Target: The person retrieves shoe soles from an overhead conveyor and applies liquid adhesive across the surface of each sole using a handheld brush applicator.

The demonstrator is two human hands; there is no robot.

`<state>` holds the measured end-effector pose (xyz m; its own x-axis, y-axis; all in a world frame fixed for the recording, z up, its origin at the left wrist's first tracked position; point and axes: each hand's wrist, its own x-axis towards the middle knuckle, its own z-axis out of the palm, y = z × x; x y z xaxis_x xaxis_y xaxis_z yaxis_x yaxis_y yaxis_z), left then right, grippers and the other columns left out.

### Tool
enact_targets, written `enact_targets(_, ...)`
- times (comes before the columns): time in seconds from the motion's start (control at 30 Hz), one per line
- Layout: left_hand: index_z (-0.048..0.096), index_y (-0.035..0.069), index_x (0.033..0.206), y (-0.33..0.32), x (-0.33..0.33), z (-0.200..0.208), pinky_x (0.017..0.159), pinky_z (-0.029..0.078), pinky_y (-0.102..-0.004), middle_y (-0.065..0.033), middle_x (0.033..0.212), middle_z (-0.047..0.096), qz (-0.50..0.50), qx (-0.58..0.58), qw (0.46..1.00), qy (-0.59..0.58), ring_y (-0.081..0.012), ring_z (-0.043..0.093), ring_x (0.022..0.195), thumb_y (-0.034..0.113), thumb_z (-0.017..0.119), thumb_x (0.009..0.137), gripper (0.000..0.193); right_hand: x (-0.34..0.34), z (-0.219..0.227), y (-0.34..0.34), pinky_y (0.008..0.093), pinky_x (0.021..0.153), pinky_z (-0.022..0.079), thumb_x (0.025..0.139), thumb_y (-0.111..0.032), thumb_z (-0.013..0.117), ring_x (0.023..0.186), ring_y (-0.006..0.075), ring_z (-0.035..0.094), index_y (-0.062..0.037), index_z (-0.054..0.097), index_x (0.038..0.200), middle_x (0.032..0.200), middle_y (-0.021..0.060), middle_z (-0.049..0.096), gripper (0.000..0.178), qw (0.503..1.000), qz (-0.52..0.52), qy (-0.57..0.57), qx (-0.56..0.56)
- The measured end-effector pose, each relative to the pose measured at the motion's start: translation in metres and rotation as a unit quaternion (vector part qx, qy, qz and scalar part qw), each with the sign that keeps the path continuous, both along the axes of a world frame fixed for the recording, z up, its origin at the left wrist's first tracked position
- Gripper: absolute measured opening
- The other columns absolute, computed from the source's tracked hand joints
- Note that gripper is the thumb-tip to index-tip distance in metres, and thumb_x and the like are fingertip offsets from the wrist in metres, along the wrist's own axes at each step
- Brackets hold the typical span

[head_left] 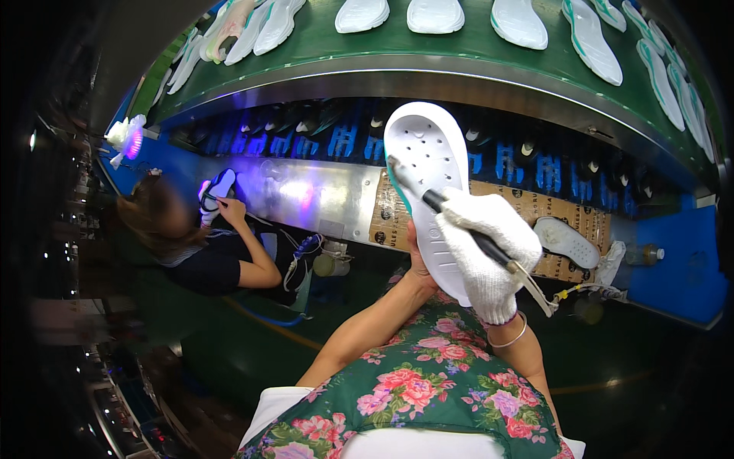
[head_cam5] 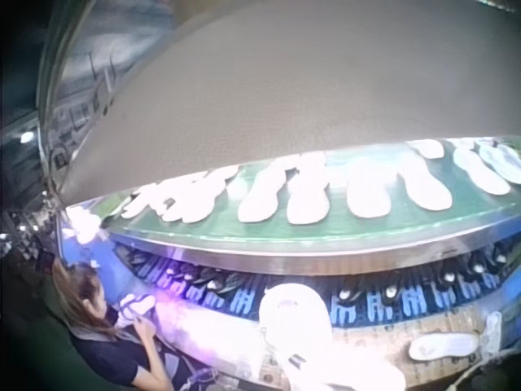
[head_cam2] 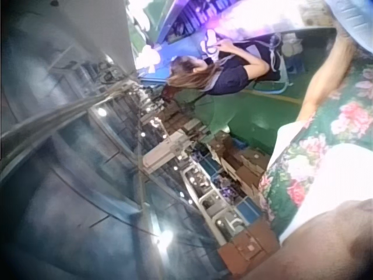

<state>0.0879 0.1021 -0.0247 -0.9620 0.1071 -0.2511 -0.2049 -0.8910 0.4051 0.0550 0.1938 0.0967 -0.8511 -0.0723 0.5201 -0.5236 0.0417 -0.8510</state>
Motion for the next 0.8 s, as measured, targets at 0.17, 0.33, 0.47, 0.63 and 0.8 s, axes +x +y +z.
enact_targets(0.17,0.042,0.014,0.143,0.0,-0.007,-0.048,0.112,0.04,-0.0465,-0.0123,0.141,0.05,-0.01,0.219,0.975,0.039,-0.0287,0.049,0.131,0.085,0.055,0.073,0.101,-0.002,-0.001,0.0,0.0322,0.075,0.053,0.074,0.001,0.077,0.079,0.0228,0.069,-0.0032,0.075,0.092,0.088,0.0108,0.073,0.018,0.985,-0.015,0.121,0.119)
enact_targets(0.33,0.036,0.011,0.148,-0.009,-0.013,-0.029,0.111,0.041,-0.0512,-0.0172,0.143,0.048,-0.004,0.195,0.98,0.035,-0.0341,0.049,0.131,0.087,0.06,0.066,0.114,-0.004,-0.014,0.001,0.0345,0.077,0.053,0.073,-0.001,0.078,0.082,0.0236,0.068,-0.0053,0.075,0.092,0.092,0.01,0.074,0.02,0.998,0.02,0.045,0.033)
enact_targets(0.47,0.032,0.009,0.15,-0.018,-0.015,0.008,0.109,0.043,-0.0522,-0.0232,0.141,0.048,-0.018,0.065,0.996,0.052,-0.0363,0.051,0.129,0.084,0.061,0.067,0.116,0.006,-0.017,-0.004,0.0353,0.079,0.053,0.072,-0.002,0.079,0.086,0.0247,0.068,-0.0071,0.076,0.094,0.094,0.0103,0.074,0.023,0.984,-0.005,0.109,0.137)
enact_targets(0.63,0.03,0.006,0.151,-0.029,-0.02,-0.011,0.108,0.044,-0.0505,-0.0238,0.14,0.049,0.021,0.123,0.985,0.116,-0.0363,0.052,0.127,0.08,0.058,0.075,0.109,-0.001,-0.026,-0.005,0.0309,0.072,0.053,0.073,0.001,0.077,0.078,0.0212,0.068,-0.0048,0.075,0.089,0.086,0.0097,0.073,0.017,0.997,0.074,0.0,0.008)
enact_targets(0.8,0.034,0.009,0.148,-0.035,-0.017,-0.004,0.105,0.045,-0.0557,-0.0223,0.136,0.052,0.042,0.047,0.995,0.077,-0.0411,0.054,0.123,0.086,0.054,0.072,0.11,0.001,-0.035,-0.005,0.0341,0.075,0.053,0.072,0.0,0.078,0.082,0.0248,0.068,-0.0067,0.075,0.094,0.097,0.0114,0.074,0.024,0.985,0.056,0.122,0.106)
